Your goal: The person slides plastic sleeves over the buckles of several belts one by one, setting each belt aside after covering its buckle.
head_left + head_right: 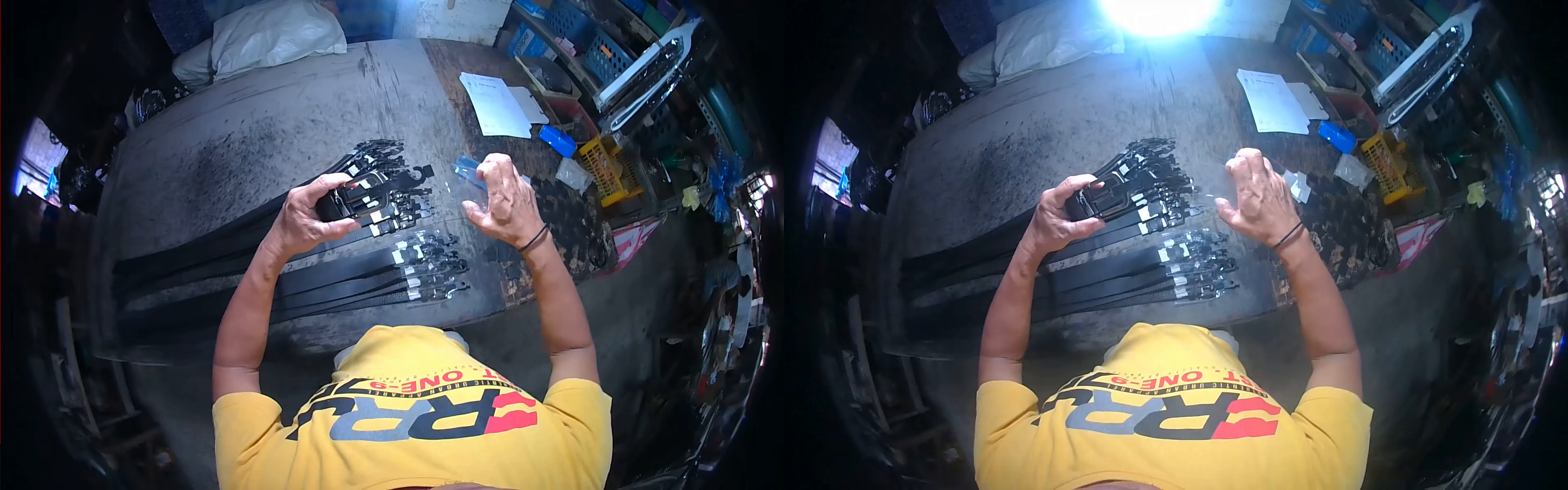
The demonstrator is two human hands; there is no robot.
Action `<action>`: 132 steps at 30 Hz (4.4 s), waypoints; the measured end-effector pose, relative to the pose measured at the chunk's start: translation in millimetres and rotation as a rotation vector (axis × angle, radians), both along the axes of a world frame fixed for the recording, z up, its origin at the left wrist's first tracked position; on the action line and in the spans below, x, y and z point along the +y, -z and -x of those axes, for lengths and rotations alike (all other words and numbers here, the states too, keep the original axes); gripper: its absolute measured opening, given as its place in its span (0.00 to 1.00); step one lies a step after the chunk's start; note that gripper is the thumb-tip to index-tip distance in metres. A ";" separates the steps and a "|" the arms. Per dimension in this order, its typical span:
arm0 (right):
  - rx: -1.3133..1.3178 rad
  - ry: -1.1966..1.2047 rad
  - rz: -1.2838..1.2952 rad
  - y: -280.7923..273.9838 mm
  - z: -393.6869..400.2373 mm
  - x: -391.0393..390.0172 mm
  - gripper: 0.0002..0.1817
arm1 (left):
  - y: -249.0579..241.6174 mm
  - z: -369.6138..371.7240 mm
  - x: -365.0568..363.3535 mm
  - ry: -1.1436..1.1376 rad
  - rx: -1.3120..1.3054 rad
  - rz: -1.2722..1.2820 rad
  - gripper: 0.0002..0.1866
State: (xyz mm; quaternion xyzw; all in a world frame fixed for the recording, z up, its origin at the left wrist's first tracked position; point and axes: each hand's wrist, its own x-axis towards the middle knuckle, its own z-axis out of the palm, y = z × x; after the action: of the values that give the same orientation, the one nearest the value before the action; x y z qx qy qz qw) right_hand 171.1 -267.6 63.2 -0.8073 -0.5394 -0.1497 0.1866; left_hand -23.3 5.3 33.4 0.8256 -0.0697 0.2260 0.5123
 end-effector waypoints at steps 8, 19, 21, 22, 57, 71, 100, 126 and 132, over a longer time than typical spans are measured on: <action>-0.074 -0.002 0.111 -5.6 8.7 -3.6 0.28 | -15.4 5.3 -12.4 0.007 0.118 -0.107 0.29; -0.149 0.020 0.227 -16.2 16.6 -4.3 0.27 | -19.5 -2.5 -11.5 0.017 0.184 -0.187 0.28; -0.159 0.022 0.239 -17.3 17.3 -4.4 0.27 | -20.7 -2.5 -11.0 0.014 0.185 -0.210 0.28; -0.163 0.029 0.255 -19.3 17.8 -4.3 0.26 | -21.2 -1.9 -10.4 0.019 0.223 -0.214 0.28; -0.031 -0.195 0.199 -23.0 49.6 43.0 0.29 | -24.9 -17.2 -22.6 0.467 0.499 0.348 0.31; -0.078 -0.223 0.218 -17.2 48.0 50.9 0.23 | -1.3 -24.4 -19.4 0.120 0.647 0.022 0.33; -0.085 -0.350 0.262 5.2 61.9 64.5 0.25 | 15.0 0.4 -24.3 0.283 0.568 0.265 0.26; -0.184 -0.284 0.105 27.9 86.3 59.9 0.38 | 8.2 -3.2 -40.8 0.178 0.400 0.218 0.12; -0.197 -0.360 0.011 14.4 87.9 61.3 0.22 | 20.8 38.1 -34.0 -0.043 0.381 -0.183 0.34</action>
State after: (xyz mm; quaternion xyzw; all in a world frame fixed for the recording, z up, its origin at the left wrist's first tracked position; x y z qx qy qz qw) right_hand 83.3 -206.3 48.8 -0.6802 -0.6915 -0.1892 0.1525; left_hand -61.4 -28.8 12.6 0.8977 0.0260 0.0698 0.4342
